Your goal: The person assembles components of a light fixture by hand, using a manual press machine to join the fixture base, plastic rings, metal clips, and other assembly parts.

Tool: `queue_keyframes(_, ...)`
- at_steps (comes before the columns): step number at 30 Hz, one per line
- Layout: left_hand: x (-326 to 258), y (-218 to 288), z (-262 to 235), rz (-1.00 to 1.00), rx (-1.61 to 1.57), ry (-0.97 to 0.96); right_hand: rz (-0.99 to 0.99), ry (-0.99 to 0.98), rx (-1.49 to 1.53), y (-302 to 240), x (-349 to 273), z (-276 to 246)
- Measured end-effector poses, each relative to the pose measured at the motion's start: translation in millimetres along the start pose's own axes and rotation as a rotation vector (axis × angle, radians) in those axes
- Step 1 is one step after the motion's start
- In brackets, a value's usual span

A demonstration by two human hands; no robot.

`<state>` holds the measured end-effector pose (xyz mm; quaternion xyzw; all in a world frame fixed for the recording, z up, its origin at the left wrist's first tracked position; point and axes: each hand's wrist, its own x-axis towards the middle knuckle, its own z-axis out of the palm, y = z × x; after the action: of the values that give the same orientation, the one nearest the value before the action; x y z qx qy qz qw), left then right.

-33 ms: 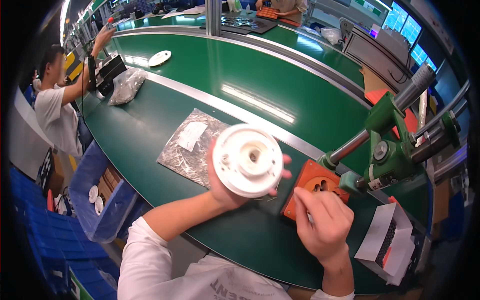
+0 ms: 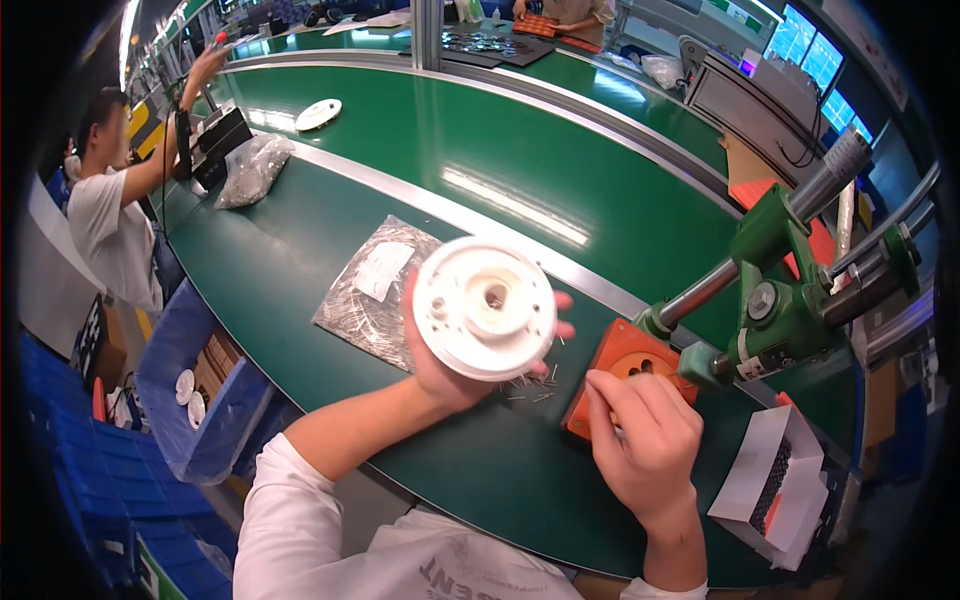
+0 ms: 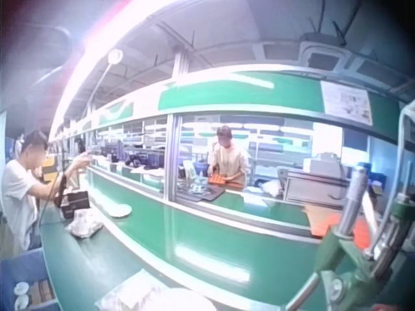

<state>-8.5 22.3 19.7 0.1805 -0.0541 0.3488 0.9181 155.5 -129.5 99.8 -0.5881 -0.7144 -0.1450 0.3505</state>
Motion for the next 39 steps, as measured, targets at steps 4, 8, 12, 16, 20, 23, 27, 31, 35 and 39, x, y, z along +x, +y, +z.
queue_keyframes(4, 1.8, 18.7, -9.8, 0.114, 0.076, -0.015, -0.048, -0.412, 0.147, 4.4, -1.4, 30.6)
queue_keyframes(8, 3.0, 12.6, -2.5, 0.102, 0.065, -0.026, -0.157, -0.596, 0.086, 3.0, -7.1, 63.3)
queue_keyframes(12, 1.6, 10.1, -3.3, 0.073, 0.051, -0.037, -0.254, -0.678, -0.175, -4.6, -6.7, 76.5)
queue_keyframes(16, 1.4, 9.9, -9.3, 0.042, 0.043, -0.055, -0.341, -0.696, -0.309, -8.1, -9.7, 83.5)
queue_keyframes(20, -3.1, 7.5, -9.3, 0.012, 0.011, -0.072, -0.342, -0.614, -0.228, -8.0, -13.5, 73.1)
queue_keyframes(23, -1.2, 2.4, -7.2, -0.038, 0.011, -0.087, -0.178, -0.639, 0.071, -14.3, -11.6, 33.8)
queue_keyframes(27, -7.1, -3.5, -5.5, -0.104, 0.053, -0.027, -0.11, -0.517, 0.119, -12.9, -2.5, 2.9)
queue_keyframes(31, -9.1, -10.2, -1.4, -0.196, 0.054, -0.051, -0.028, -0.266, 0.259, -4.5, -3.1, -5.1)
queue_keyframes(35, -14.1, -13.4, 2.7, -0.236, 0.191, -0.087, 0.086, -0.185, 0.379, -2.6, 3.3, -11.9)
queue_keyframes(39, -17.9, -19.0, 8.7, -0.268, 0.38, -0.096, 0.053, -0.147, 0.38, -2.9, -1.0, -13.5)
